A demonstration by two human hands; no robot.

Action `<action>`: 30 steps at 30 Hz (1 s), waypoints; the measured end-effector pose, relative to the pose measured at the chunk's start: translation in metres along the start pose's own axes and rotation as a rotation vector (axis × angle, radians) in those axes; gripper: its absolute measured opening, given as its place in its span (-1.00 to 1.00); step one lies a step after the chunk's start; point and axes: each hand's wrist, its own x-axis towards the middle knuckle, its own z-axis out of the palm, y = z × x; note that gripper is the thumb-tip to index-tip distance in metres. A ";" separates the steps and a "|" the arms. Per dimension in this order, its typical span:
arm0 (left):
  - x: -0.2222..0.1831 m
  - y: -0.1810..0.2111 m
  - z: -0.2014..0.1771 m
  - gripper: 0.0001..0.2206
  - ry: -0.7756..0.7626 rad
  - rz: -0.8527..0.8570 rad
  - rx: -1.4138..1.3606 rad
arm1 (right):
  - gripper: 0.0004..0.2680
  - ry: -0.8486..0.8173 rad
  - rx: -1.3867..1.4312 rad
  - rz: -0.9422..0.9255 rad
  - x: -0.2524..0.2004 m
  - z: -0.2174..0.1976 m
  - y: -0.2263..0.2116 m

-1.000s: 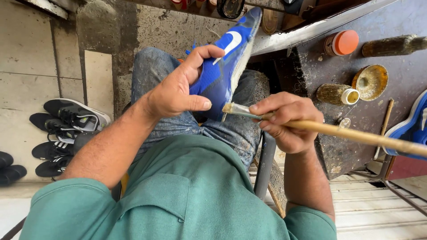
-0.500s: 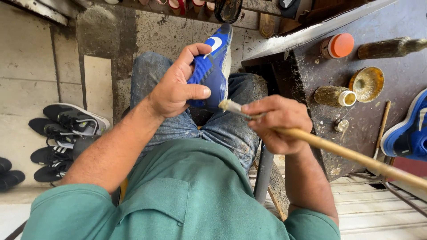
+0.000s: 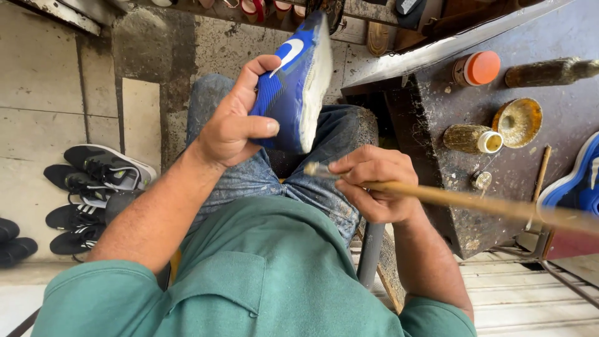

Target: Applying adhesive to the sole of a blue sneaker using a brush at a repair bench

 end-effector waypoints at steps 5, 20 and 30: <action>0.004 -0.009 0.004 -0.18 -0.146 -0.022 -0.056 | -0.84 0.357 0.286 0.185 -0.006 -0.002 0.014; 0.023 -0.042 0.009 -0.18 -0.378 0.046 -0.293 | -0.76 0.365 -0.140 -0.049 -0.035 0.016 -0.017; 0.003 -0.093 0.001 -0.32 -0.421 -0.127 -0.408 | -0.77 0.648 -0.196 -0.003 -0.088 0.010 0.020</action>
